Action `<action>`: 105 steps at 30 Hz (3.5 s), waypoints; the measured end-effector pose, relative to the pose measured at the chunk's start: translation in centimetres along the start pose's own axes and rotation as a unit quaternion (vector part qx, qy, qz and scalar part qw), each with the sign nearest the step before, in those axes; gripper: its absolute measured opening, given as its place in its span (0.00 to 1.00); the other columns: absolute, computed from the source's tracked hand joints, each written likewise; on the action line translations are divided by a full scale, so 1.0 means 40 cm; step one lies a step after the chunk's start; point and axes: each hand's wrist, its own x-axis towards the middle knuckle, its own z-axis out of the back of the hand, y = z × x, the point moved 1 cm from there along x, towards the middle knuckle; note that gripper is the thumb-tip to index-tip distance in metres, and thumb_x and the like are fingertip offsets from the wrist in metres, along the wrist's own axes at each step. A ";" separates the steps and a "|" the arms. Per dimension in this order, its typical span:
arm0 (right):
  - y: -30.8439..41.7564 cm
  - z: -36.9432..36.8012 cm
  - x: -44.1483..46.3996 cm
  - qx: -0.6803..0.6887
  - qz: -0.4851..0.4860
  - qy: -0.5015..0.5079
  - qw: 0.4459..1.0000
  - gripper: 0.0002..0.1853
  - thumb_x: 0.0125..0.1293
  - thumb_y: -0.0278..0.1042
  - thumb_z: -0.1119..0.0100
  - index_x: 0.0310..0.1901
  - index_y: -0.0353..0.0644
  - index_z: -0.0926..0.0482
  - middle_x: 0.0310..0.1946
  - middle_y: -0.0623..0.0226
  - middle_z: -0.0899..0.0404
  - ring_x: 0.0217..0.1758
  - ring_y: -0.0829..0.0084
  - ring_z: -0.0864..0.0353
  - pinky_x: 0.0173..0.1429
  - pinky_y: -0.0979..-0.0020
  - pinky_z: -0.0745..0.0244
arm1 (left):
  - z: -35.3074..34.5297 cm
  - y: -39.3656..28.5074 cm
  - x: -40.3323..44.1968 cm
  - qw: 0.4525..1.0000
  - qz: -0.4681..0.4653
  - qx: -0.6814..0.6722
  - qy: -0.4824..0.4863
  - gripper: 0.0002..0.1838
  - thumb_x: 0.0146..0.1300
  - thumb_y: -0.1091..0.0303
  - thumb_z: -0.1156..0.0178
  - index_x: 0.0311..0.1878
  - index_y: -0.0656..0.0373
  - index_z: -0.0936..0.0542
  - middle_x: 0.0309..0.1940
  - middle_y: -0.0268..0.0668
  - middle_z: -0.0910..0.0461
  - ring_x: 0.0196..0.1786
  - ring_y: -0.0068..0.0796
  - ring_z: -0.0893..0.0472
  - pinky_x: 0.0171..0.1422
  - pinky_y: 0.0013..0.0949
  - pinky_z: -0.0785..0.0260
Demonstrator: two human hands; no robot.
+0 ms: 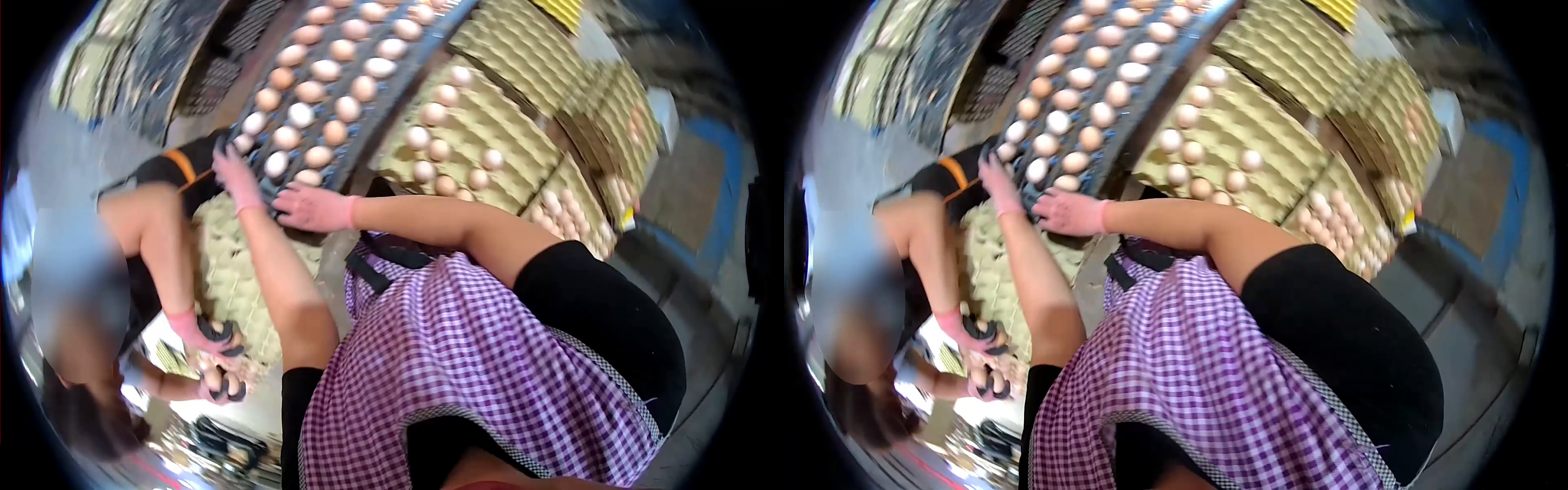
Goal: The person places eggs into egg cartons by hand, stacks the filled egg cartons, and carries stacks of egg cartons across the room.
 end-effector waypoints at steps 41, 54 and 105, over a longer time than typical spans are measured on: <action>-0.385 0.602 -0.510 0.059 -0.332 -0.015 0.941 0.31 0.61 0.58 0.31 0.61 0.50 0.24 0.49 0.64 0.20 0.54 0.64 0.19 0.52 0.62 0.18 | -0.140 -0.487 -0.666 0.852 -0.048 -0.432 0.293 0.22 0.79 0.64 0.52 0.71 0.58 0.34 0.60 0.41 0.24 0.49 0.26 0.21 0.56 0.32 0.23; -0.057 0.644 -0.637 0.384 -0.432 -0.284 0.765 0.24 0.73 0.21 0.45 0.70 0.39 0.29 0.61 0.61 0.19 0.54 0.79 0.18 0.52 0.77 0.18 | -0.049 -0.482 -0.677 0.813 -0.150 -0.422 0.371 0.35 0.65 0.86 0.40 0.75 0.67 0.37 0.71 0.51 0.28 0.67 0.41 0.22 0.66 0.43 0.21; 0.384 0.685 -1.117 0.150 -0.677 -0.220 0.686 0.21 0.71 0.48 0.42 0.57 0.44 0.18 0.55 0.49 0.22 0.60 0.49 0.21 0.63 0.57 0.27 | -0.262 -0.562 -1.071 0.766 -0.554 0.016 0.325 0.24 0.60 0.66 0.34 0.60 0.56 0.22 0.60 0.47 0.26 0.67 0.54 0.32 0.74 0.56 0.44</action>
